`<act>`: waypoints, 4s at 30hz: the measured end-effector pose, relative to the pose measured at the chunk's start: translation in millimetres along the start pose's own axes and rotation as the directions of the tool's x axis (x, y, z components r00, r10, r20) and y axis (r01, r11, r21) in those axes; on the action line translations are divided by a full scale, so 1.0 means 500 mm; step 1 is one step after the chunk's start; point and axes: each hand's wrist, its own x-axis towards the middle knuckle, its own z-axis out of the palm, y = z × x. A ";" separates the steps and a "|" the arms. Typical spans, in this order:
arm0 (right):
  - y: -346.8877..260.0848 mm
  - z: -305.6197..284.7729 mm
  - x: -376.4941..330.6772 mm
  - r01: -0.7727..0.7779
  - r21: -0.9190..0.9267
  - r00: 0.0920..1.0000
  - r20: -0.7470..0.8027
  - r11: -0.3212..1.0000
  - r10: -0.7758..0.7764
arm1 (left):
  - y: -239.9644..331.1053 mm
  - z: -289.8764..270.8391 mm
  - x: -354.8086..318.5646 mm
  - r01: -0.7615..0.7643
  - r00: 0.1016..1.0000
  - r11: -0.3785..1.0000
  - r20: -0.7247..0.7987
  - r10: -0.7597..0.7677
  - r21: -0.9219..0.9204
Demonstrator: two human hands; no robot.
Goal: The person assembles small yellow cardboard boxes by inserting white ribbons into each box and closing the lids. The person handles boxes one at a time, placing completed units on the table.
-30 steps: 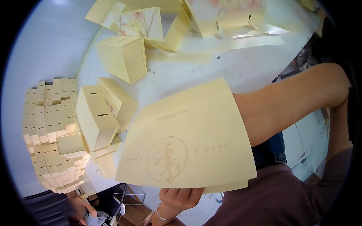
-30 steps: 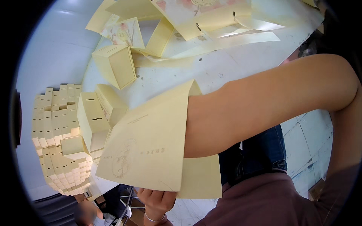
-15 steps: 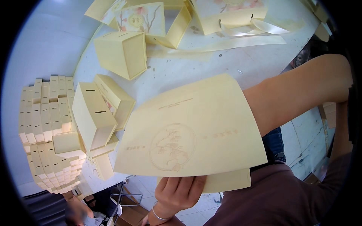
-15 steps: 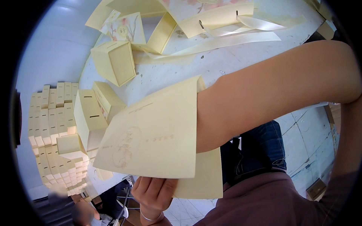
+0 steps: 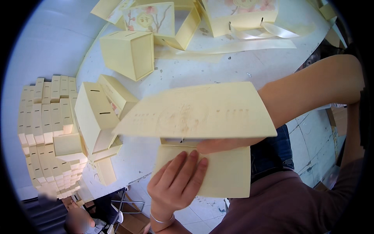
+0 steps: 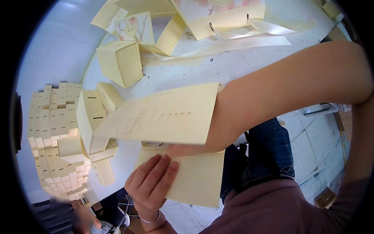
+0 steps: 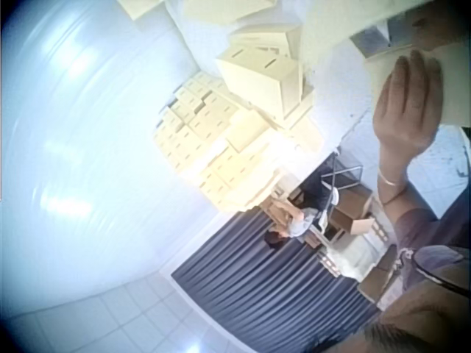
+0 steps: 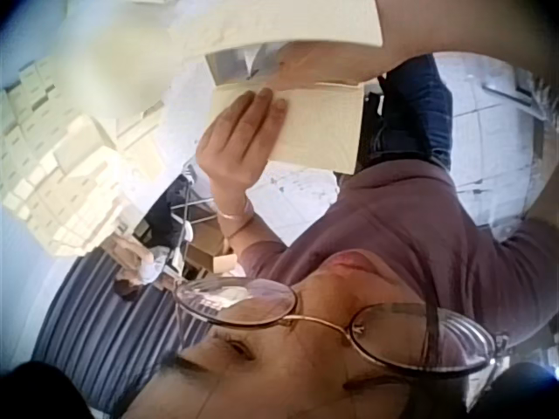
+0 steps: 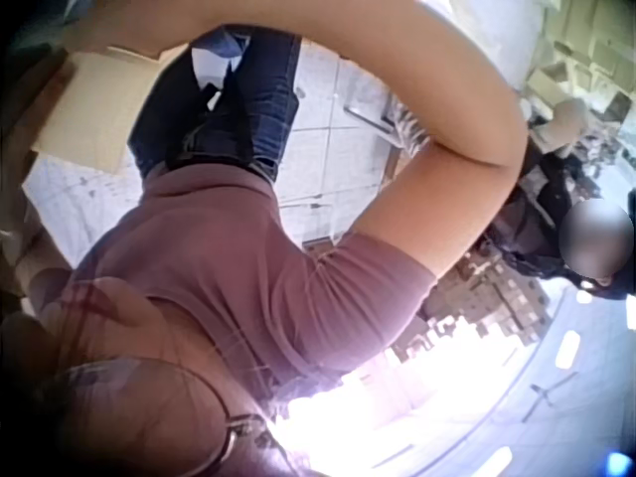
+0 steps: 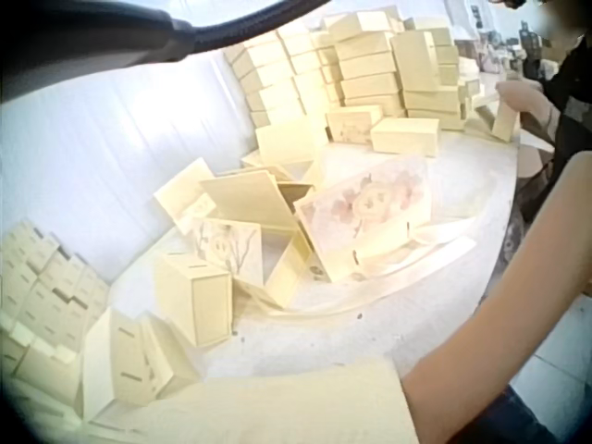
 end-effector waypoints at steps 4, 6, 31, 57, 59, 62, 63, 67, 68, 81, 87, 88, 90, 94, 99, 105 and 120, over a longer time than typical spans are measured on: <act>0.014 -0.016 0.005 -0.051 0.135 0.992 0.123 0.990 0.034 | -0.022 -0.002 0.009 0.010 1.000 1.000 0.002 -0.010 0.009; 0.017 -0.023 0.008 -0.105 0.196 0.984 0.165 0.975 0.072 | -0.021 0.009 0.000 0.122 0.986 0.986 -0.127 -0.108 0.111; 0.011 -0.042 0.017 -0.142 0.322 0.987 0.119 0.936 0.109 | 0.180 0.221 -0.083 0.452 0.614 0.734 -0.420 -0.668 -0.507; -0.029 0.129 -0.262 -0.248 -0.248 0.775 -0.631 0.937 0.038 | 0.065 0.103 0.019 0.388 0.778 0.473 0.005 -0.628 -0.791; -0.025 0.126 -0.364 -0.374 -0.186 0.690 -0.710 0.908 0.139 | 0.109 0.112 0.044 0.343 0.805 0.407 0.042 -0.591 -0.846; 0.008 0.116 -0.532 -0.497 -0.102 0.568 -0.789 0.861 0.235 | 0.104 0.127 0.065 0.342 0.810 0.366 0.074 -0.582 -0.865; 0.031 0.114 -0.575 -0.650 0.038 0.377 -0.851 0.759 0.365 | 0.081 0.130 0.071 0.335 0.814 0.450 0.014 -0.581 -0.827; 0.155 0.042 -0.703 -0.606 0.291 0.121 -0.886 0.740 0.448 | -0.047 0.127 0.112 0.447 0.729 0.726 -0.258 -0.634 -0.523; 0.187 0.015 -0.720 -0.635 0.284 0.116 -0.884 0.718 0.452 | -0.086 0.125 0.136 0.467 0.698 0.758 -0.336 -0.633 -0.456; 0.111 0.085 -0.507 -0.487 0.156 -0.229 -0.972 0.859 0.047 | -0.257 0.107 0.161 0.479 0.718 0.830 -0.417 -0.557 -0.284; 0.010 0.154 -0.164 -0.182 -0.010 0.567 -0.818 0.983 0.097 | 0.045 0.161 0.033 0.496 0.384 0.691 -0.581 -0.718 -0.527; 0.000 0.148 -0.125 -0.095 0.075 0.633 -0.765 0.993 0.118 | 0.092 0.174 0.025 0.470 0.326 0.617 -0.526 -0.786 -0.631; -0.006 0.125 -0.062 -0.119 -0.071 0.686 -0.726 0.990 0.030 | 0.152 0.189 0.006 0.360 0.219 0.463 -0.409 -0.886 -0.810; 0.007 0.069 -0.057 -0.074 -0.284 0.843 -0.531 0.956 -0.092 | 0.149 0.147 -0.086 0.497 0.514 0.446 -0.162 -0.842 -0.744; -0.013 0.041 -0.078 -0.143 -0.199 0.776 -0.631 0.970 -0.015 | -0.009 0.126 -0.110 0.557 0.422 0.556 -0.367 -0.829 -0.617; -0.077 0.028 -0.028 -0.485 -0.432 0.728 -0.681 0.761 0.078 | -0.047 0.146 -0.038 0.527 0.493 0.314 -0.016 -0.870 -0.790; -0.057 -0.087 0.026 -0.344 0.780 0.717 -0.141 0.523 0.682 | -0.002 0.133 0.041 0.329 0.528 0.330 -0.116 -0.841 -0.885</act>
